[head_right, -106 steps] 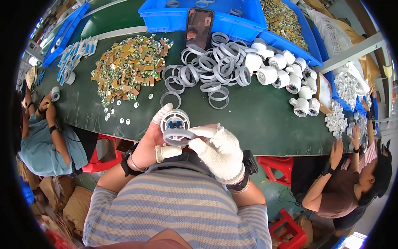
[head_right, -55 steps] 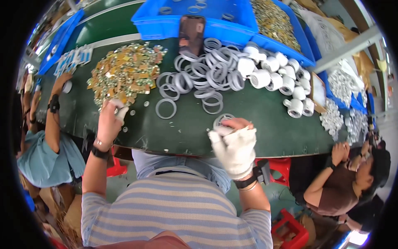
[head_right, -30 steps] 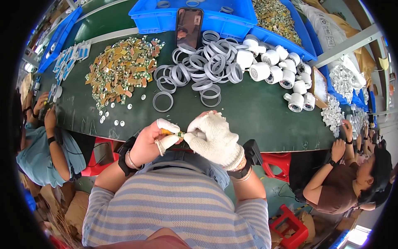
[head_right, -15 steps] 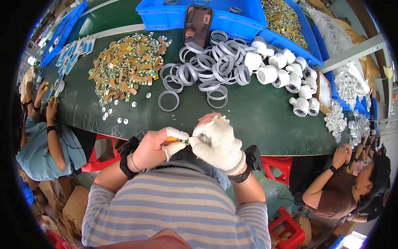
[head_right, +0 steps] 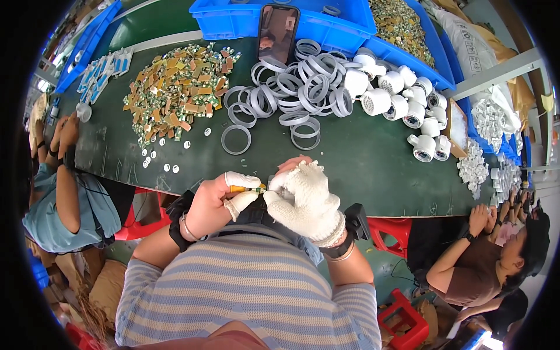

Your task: The person picks up a grey ring and a white housing, then presses the ring into the housing. They then pick up a circuit board, insert it into the housing, and place the assembled unit on the table before repeating the process.

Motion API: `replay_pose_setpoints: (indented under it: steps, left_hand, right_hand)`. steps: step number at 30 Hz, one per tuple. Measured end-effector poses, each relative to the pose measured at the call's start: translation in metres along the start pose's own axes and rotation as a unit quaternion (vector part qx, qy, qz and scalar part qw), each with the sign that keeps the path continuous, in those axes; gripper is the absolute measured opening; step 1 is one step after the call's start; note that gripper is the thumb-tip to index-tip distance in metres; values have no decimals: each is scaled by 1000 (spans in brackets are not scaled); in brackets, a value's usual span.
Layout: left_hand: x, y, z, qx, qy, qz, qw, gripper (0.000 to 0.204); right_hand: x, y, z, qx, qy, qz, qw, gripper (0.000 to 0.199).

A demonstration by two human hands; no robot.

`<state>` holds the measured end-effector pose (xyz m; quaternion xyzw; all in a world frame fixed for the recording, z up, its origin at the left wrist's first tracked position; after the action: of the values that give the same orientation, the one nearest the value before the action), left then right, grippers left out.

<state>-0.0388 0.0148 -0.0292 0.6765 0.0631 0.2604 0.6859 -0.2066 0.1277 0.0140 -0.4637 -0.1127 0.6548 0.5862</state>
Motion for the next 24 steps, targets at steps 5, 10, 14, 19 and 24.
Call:
replay_pose_setpoints:
  steps: [5,10,14,19,24]
  left_hand:
    - [-6,-4,1,57,-58,32,996,27]
    - [-5,-9,-2,115,-71,46,990,27]
    - [-5,-8,3,70,-50,36,996,25]
    - [0,16,4,-16,-28,-9,999,24]
    - [5,21,10,-90,3,-45,995,22]
  right_hand:
    - [4,3,-1,-61,16,-37,997,16]
    - [8,6,-2,-114,14,-60,992,15]
    - [0,-1,8,-22,-34,-29,999,18]
    - [-8,-1,8,59,-63,54,995,19]
    - [-15,3,1,21,-60,91,994,18]
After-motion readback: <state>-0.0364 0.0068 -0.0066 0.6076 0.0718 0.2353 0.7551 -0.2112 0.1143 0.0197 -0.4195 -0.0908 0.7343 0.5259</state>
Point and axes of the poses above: each hand's wrist, its own x-axis away from the middle knuckle, its own z-axis out of the back of the hand, y = z × x, the point moved 4 cm from there along -x, towards the middle knuckle, and after that the axes turned 11 degrees about z, right-handed, at the moved point
